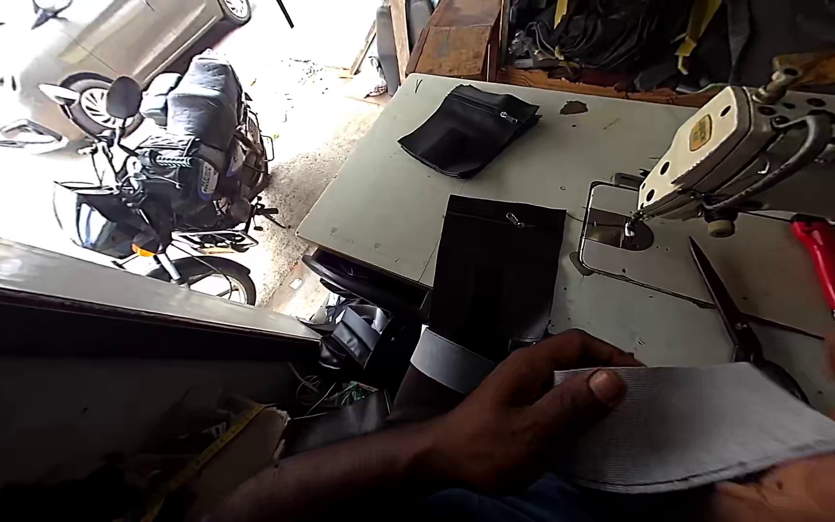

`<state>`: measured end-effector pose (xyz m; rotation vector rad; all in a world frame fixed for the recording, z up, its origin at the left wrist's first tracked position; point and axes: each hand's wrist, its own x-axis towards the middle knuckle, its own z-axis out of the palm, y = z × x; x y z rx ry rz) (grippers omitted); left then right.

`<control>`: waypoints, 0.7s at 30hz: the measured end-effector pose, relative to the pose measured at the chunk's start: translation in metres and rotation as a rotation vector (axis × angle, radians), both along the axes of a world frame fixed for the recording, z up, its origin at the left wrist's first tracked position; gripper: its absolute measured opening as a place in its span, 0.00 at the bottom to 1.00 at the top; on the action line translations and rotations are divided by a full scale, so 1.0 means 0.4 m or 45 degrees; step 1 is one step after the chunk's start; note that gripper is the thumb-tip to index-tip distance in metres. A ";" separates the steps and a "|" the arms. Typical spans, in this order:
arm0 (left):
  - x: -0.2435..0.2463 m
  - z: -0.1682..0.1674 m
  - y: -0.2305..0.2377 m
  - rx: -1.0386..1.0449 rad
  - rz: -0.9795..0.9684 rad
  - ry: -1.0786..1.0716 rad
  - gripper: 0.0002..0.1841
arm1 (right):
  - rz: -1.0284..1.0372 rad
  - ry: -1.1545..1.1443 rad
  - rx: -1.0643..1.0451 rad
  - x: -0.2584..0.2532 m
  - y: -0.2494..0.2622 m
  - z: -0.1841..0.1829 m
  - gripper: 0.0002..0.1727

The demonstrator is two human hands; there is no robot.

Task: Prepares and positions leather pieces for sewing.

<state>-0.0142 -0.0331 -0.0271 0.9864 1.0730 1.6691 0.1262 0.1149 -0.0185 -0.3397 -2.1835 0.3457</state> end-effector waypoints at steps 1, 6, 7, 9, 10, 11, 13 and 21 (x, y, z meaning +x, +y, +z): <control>0.000 -0.017 -0.011 0.025 0.100 0.076 0.18 | 0.063 0.085 -0.188 -0.022 -0.019 -0.028 0.46; -0.001 -0.090 -0.028 0.089 0.485 0.186 0.16 | 0.474 0.433 -1.333 -0.055 -0.073 -0.092 0.66; -0.001 -0.100 -0.026 0.097 0.512 0.207 0.15 | 0.436 0.460 -1.440 -0.052 -0.071 -0.098 0.65; 0.000 -0.117 -0.014 0.099 0.527 0.271 0.14 | 0.342 0.495 -1.594 -0.050 -0.069 -0.106 0.61; 0.003 -0.124 -0.006 0.084 0.519 0.323 0.14 | 0.360 0.482 -1.671 -0.050 -0.067 -0.103 0.54; 0.007 -0.130 0.003 0.057 0.511 0.368 0.14 | 0.432 0.454 -1.741 -0.049 -0.067 -0.100 0.46; 0.023 -0.144 0.022 -0.011 0.534 0.467 0.15 | 0.547 0.367 -1.720 -0.052 -0.075 -0.099 0.28; 0.025 -0.175 0.056 -0.187 0.640 0.432 0.09 | 0.562 0.204 -1.447 -0.037 -0.060 -0.149 0.22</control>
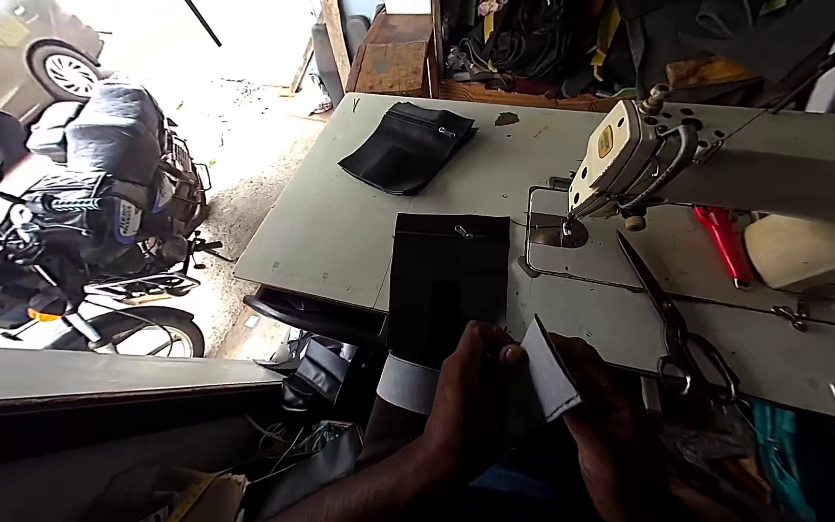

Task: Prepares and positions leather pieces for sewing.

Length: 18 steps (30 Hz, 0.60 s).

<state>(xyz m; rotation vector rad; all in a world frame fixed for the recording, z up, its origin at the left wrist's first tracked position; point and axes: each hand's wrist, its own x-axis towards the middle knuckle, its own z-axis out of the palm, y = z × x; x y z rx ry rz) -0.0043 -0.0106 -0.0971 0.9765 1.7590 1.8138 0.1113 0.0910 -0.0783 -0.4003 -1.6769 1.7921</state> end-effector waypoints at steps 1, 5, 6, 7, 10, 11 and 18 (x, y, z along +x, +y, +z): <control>-0.007 -0.001 0.000 -0.013 -0.008 -0.015 0.08 | 0.051 -0.018 0.011 0.007 0.016 -0.001 0.23; -0.017 0.002 0.005 -0.029 -0.142 -0.048 0.08 | 0.167 -0.117 0.035 0.019 0.057 0.002 0.29; -0.014 0.006 0.006 -0.019 -0.174 -0.065 0.07 | 0.159 -0.118 0.030 0.018 0.060 0.004 0.27; -0.008 0.009 0.006 0.000 -0.189 -0.051 0.07 | 0.133 -0.110 0.029 0.015 0.060 0.006 0.24; 0.013 0.007 0.003 0.090 -0.161 0.048 0.13 | -0.047 -0.103 0.123 0.007 0.051 0.014 0.17; 0.018 0.006 0.003 0.109 -0.154 0.069 0.12 | -0.124 -0.100 0.176 0.005 0.047 0.016 0.15; 0.008 0.006 0.014 0.183 -0.246 0.069 0.15 | -0.500 -0.094 0.844 0.002 0.045 0.024 0.05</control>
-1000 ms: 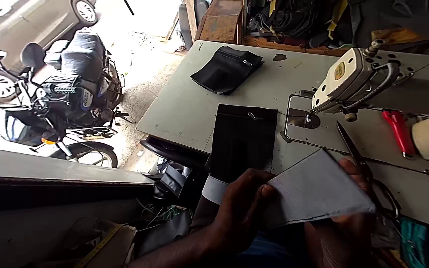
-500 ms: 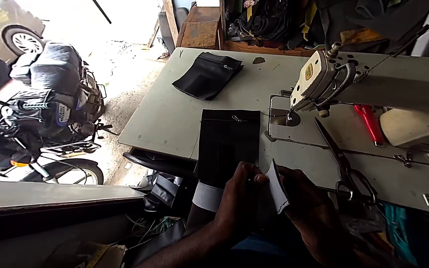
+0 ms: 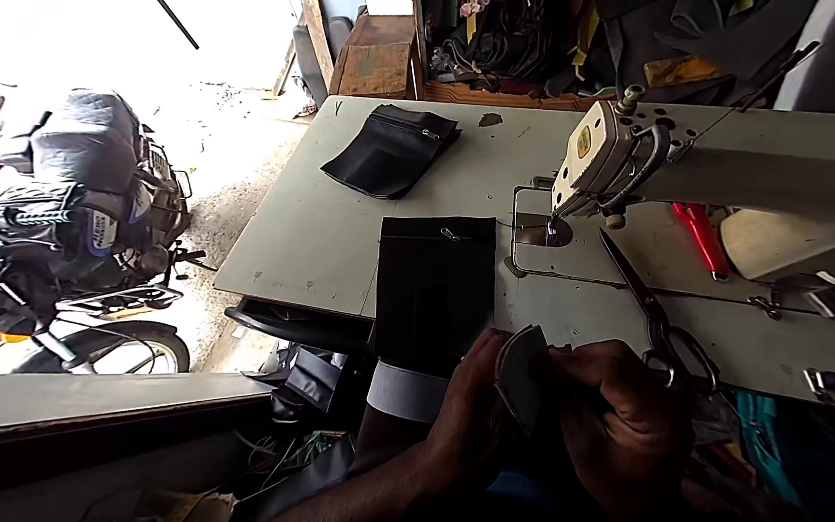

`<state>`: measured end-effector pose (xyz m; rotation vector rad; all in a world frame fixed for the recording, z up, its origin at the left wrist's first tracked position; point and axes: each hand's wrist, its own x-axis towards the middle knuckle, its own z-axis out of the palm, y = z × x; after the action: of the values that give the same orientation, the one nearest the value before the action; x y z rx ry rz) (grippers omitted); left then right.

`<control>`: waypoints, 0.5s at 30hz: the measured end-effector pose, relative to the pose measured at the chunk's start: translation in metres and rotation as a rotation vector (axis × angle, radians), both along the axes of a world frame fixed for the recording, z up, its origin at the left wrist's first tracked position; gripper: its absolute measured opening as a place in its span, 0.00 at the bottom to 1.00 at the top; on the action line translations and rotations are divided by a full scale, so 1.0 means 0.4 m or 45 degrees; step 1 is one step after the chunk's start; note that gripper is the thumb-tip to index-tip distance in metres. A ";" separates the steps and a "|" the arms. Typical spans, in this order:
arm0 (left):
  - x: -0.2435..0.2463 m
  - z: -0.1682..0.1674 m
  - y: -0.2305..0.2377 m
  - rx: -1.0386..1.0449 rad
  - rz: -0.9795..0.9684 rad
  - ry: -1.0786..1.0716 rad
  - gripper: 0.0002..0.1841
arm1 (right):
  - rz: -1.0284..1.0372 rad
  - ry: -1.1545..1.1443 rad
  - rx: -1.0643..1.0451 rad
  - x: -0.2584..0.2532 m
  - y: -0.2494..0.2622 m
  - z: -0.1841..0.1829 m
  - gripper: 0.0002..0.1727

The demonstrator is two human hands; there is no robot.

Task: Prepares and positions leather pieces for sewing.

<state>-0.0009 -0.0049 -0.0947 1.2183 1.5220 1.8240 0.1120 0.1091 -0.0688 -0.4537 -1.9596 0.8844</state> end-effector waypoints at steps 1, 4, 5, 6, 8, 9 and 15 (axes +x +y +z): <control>0.000 0.002 0.004 -0.024 -0.002 0.009 0.18 | -0.048 -0.022 0.085 -0.001 0.000 -0.001 0.05; 0.008 0.009 0.015 -0.042 -0.061 -0.001 0.24 | -0.155 -0.097 0.307 -0.005 0.001 -0.006 0.06; 0.013 0.012 0.020 -0.031 -0.075 -0.003 0.24 | -0.173 -0.108 0.359 -0.007 -0.001 -0.009 0.07; 0.017 0.015 0.023 -0.024 -0.083 -0.002 0.25 | -0.183 -0.111 0.395 -0.011 -0.004 -0.010 0.08; 0.014 0.021 0.026 -0.027 -0.096 0.004 0.26 | -0.192 -0.121 0.389 -0.017 -0.010 -0.008 0.10; 0.008 0.025 0.027 -0.050 -0.111 0.002 0.26 | -0.196 -0.127 0.341 -0.019 -0.012 -0.006 0.10; -0.044 0.022 0.031 -0.148 -0.329 -0.184 0.24 | -0.207 -0.125 0.150 -0.011 -0.005 -0.009 0.07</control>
<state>-0.0183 0.0074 -0.0861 1.1434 1.3056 1.5966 0.1075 0.1071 -0.0725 -0.5870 -2.0193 0.6509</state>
